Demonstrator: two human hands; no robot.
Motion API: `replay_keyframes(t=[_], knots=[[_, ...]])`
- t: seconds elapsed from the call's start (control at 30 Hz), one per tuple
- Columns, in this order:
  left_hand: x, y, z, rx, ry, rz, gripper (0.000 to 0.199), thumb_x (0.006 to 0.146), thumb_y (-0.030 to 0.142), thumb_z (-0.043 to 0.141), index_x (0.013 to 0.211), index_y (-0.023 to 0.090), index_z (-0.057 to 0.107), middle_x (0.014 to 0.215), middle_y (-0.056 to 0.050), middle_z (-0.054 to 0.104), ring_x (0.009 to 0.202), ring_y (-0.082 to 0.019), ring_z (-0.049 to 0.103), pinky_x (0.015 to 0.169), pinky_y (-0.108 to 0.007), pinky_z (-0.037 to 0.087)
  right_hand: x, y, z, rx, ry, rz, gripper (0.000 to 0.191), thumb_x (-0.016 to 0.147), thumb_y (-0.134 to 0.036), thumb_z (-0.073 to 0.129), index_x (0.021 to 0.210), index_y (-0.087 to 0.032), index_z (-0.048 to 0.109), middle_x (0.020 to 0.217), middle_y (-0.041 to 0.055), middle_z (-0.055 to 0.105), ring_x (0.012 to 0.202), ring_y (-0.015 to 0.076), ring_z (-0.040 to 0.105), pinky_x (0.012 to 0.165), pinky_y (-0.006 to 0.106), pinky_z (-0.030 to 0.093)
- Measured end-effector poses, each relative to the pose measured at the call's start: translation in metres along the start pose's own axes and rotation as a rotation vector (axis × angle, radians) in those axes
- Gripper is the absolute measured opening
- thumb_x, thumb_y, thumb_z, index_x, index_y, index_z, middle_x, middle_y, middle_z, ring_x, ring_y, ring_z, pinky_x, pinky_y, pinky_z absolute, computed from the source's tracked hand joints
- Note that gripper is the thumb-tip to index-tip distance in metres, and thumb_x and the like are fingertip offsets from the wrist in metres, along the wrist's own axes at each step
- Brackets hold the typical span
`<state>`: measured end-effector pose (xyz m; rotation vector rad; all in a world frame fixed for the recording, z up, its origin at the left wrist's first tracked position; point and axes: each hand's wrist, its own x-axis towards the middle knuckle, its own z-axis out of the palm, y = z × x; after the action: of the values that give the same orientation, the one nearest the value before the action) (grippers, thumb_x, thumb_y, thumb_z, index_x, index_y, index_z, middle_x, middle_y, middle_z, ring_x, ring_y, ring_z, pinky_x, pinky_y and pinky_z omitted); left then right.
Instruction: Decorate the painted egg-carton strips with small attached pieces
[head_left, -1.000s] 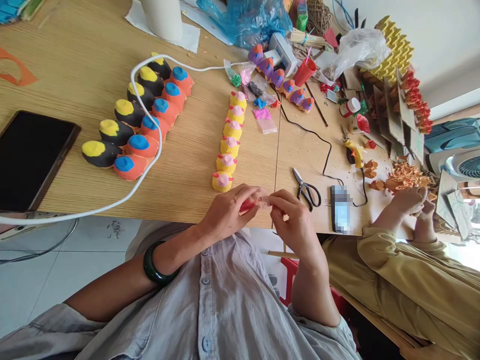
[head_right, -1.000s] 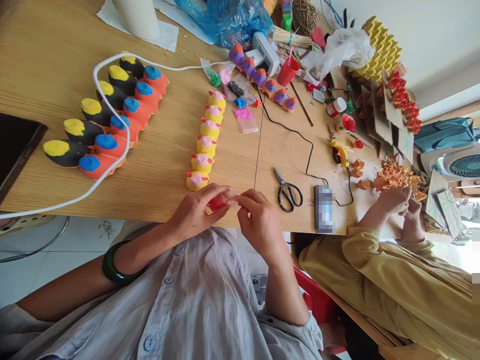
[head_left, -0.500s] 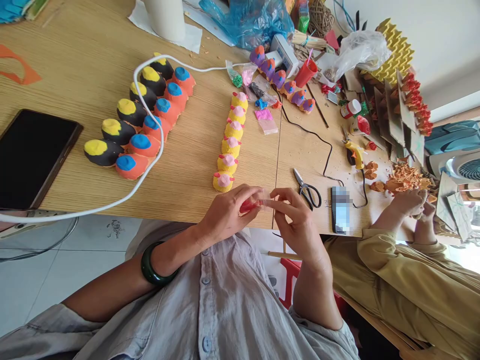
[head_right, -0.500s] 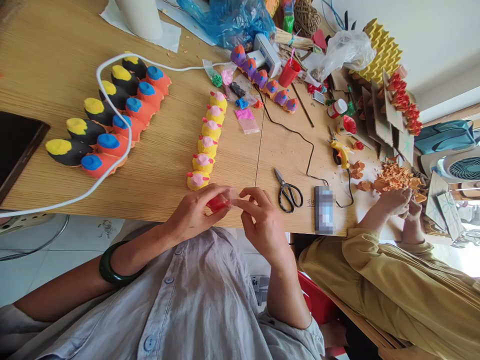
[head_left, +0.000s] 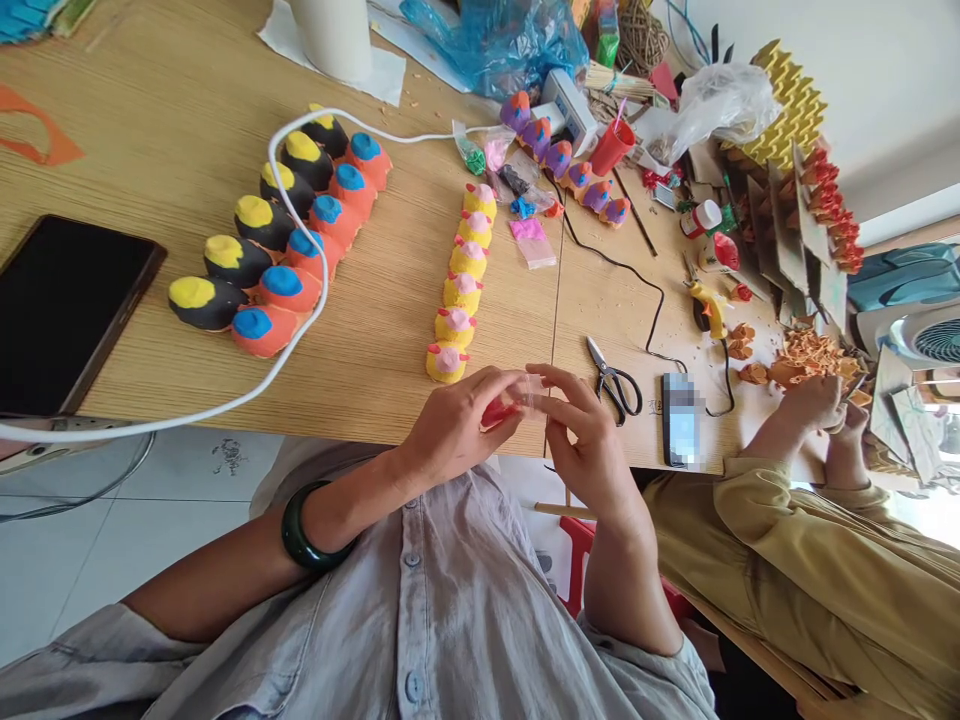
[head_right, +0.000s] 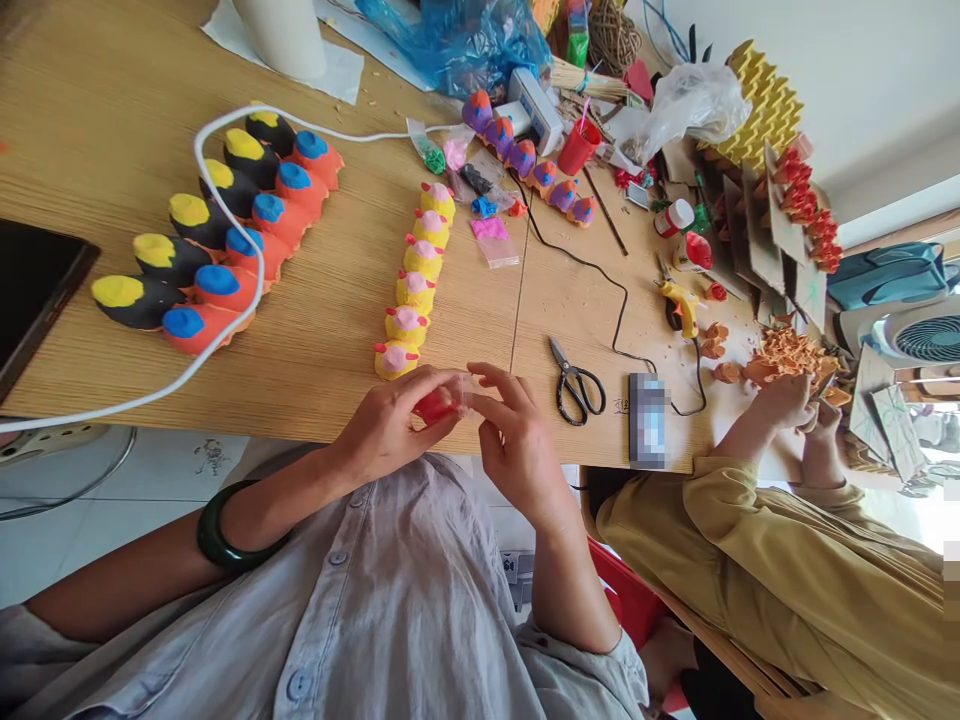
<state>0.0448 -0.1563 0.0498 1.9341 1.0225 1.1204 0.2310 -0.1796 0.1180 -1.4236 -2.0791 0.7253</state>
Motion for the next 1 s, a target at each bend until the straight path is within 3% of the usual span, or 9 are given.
replay_keyframes(t=[0.17, 0.4, 0.57, 0.77, 0.9, 1.0], knots=[[0.002, -0.001, -0.006, 0.056, -0.007, -0.036, 0.027, 0.098, 0.022, 0.066, 0.125, 0.021, 0.064, 0.107, -0.005, 0.079, 0.094, -0.018, 0.076, 0.08, -0.028, 0.058, -0.002, 0.002, -0.003, 0.016, 0.014, -0.019, 0.052, 0.093, 0.0, 0.046, 0.115, -0.031, 0.08, 0.147, 0.0087, 0.067, 0.127, 0.0254, 0.066, 0.098, 0.049, 0.061], [0.003, 0.002, -0.005, 0.01, -0.018, -0.044, 0.025, 0.098, 0.024, 0.068, 0.123, 0.02, 0.064, 0.107, -0.004, 0.079, 0.096, -0.018, 0.077, 0.081, -0.027, 0.058, 0.001, -0.002, -0.006, 0.078, 0.114, 0.028, 0.039, 0.097, -0.006, 0.05, 0.113, -0.027, 0.079, 0.14, 0.0114, 0.071, 0.123, 0.024, 0.07, 0.104, 0.05, 0.059], [0.002, 0.002, -0.004, 0.0, -0.02, -0.047, 0.029, 0.096, 0.02, 0.07, 0.124, 0.019, 0.064, 0.111, -0.006, 0.079, 0.097, -0.019, 0.077, 0.081, -0.029, 0.059, 0.003, -0.002, -0.002, 0.168, 0.039, 0.04, 0.039, 0.096, -0.006, 0.051, 0.109, -0.029, 0.081, 0.139, 0.008, 0.072, 0.13, 0.0232, 0.068, 0.11, 0.049, 0.057], [0.005, 0.002, -0.006, -0.045, 0.018, -0.088, 0.027, 0.097, 0.021, 0.069, 0.123, 0.019, 0.065, 0.111, -0.006, 0.08, 0.093, -0.018, 0.078, 0.083, -0.028, 0.061, 0.004, -0.001, -0.002, 0.332, 0.14, 0.132, 0.026, 0.102, -0.019, 0.058, 0.114, -0.028, 0.08, 0.137, 0.0092, 0.073, 0.127, 0.023, 0.069, 0.095, 0.039, 0.063], [0.009, 0.003, -0.008, -0.044, 0.078, -0.061, 0.026, 0.096, 0.025, 0.073, 0.12, 0.018, 0.067, 0.105, -0.006, 0.081, 0.089, -0.018, 0.077, 0.081, -0.027, 0.06, 0.005, 0.0, -0.001, 0.395, 0.094, 0.111, 0.022, 0.102, -0.024, 0.064, 0.117, -0.028, 0.079, 0.136, 0.0094, 0.073, 0.132, 0.0232, 0.067, 0.108, 0.04, 0.057], [0.01, 0.004, -0.009, -0.046, 0.086, -0.072, 0.027, 0.094, 0.024, 0.074, 0.119, 0.016, 0.068, 0.101, -0.006, 0.08, 0.087, -0.018, 0.077, 0.082, -0.027, 0.059, 0.006, 0.0, 0.0, 0.401, 0.136, 0.112, 0.021, 0.103, -0.025, 0.063, 0.116, -0.028, 0.079, 0.139, 0.0097, 0.071, 0.135, 0.0232, 0.065, 0.106, 0.039, 0.057]])
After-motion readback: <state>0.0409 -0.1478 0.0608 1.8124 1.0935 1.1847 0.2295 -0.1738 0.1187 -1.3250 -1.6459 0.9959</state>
